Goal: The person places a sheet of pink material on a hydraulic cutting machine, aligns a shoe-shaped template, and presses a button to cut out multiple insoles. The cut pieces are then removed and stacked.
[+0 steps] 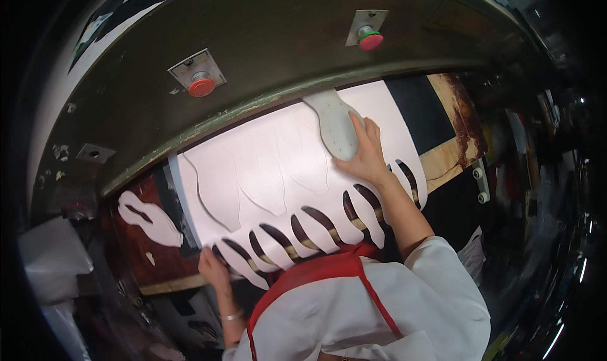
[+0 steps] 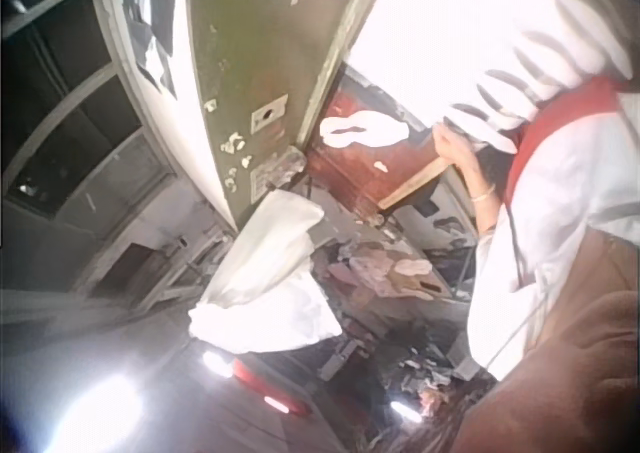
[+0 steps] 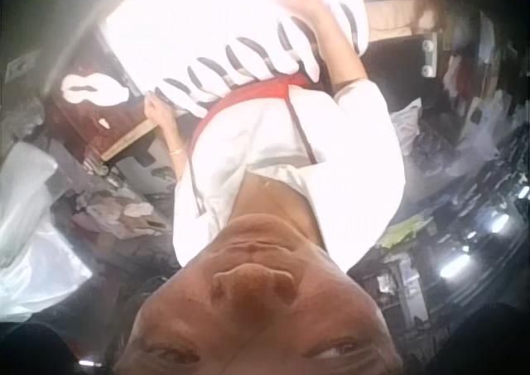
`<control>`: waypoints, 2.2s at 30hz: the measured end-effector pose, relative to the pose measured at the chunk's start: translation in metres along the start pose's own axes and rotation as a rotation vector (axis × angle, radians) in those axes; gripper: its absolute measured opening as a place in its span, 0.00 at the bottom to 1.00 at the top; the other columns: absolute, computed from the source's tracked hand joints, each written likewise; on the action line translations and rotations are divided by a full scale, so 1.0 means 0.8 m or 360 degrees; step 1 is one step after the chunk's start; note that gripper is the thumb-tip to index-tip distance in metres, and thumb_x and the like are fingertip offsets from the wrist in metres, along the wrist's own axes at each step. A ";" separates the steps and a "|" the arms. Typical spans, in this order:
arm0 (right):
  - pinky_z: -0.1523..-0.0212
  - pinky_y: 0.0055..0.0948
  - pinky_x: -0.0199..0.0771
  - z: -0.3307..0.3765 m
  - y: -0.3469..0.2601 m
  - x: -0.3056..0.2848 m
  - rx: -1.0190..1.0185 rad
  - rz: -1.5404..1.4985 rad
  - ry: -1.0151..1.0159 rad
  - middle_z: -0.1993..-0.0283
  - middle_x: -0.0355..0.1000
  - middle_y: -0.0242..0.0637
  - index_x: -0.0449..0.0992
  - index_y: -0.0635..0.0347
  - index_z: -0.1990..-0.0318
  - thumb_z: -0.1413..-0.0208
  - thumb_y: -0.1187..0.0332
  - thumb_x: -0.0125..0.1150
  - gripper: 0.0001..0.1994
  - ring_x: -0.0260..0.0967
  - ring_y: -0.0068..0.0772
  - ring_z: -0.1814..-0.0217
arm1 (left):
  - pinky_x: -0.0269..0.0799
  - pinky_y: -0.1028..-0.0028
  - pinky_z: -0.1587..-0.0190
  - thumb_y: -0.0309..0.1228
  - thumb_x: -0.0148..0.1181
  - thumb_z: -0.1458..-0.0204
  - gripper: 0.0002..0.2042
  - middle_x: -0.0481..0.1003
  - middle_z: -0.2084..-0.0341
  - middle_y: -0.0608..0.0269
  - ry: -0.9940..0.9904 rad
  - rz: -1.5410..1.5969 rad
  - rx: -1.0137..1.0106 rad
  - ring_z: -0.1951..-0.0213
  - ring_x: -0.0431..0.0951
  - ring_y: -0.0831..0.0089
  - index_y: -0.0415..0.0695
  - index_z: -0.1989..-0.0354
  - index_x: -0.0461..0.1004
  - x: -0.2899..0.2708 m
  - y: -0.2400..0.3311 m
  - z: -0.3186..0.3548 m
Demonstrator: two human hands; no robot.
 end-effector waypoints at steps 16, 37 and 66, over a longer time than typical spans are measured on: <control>0.40 0.33 0.60 -0.053 0.069 -0.061 0.0696 -0.0961 -0.0042 0.43 0.63 0.46 0.54 0.57 0.37 0.74 0.67 0.75 0.49 0.62 0.44 0.41 | 0.65 0.76 0.64 0.38 0.40 0.35 0.20 0.72 0.71 0.60 0.0097 0.0156 0.0095 0.68 0.66 0.76 0.28 0.64 0.68 0.002 -0.009 -0.040; 0.33 0.52 0.40 -0.120 0.003 -0.129 -0.0251 0.0267 0.0941 0.32 0.37 0.67 0.41 0.70 0.33 0.48 0.54 0.60 0.45 0.34 0.66 0.30 | 0.58 0.74 0.77 0.38 0.41 0.36 0.20 0.67 0.82 0.64 0.0365 0.0115 0.0591 0.78 0.62 0.78 0.33 0.72 0.66 0.032 0.020 -0.056; 0.68 0.47 0.73 0.166 0.118 -0.110 0.0576 -0.0011 0.0991 0.74 0.73 0.52 0.79 0.56 0.66 0.44 0.55 0.55 0.14 0.73 0.54 0.69 | 0.70 0.66 0.63 0.28 0.44 0.40 0.12 0.73 0.64 0.48 0.0337 -0.0800 0.0877 0.65 0.73 0.55 0.36 0.54 0.69 0.022 -0.104 -0.027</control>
Point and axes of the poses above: each hand's wrist, its own z-axis away from the middle knuckle, its own x-axis out of the palm, y = z × x, the point moved 5 cm from there along -z, towards the middle knuckle
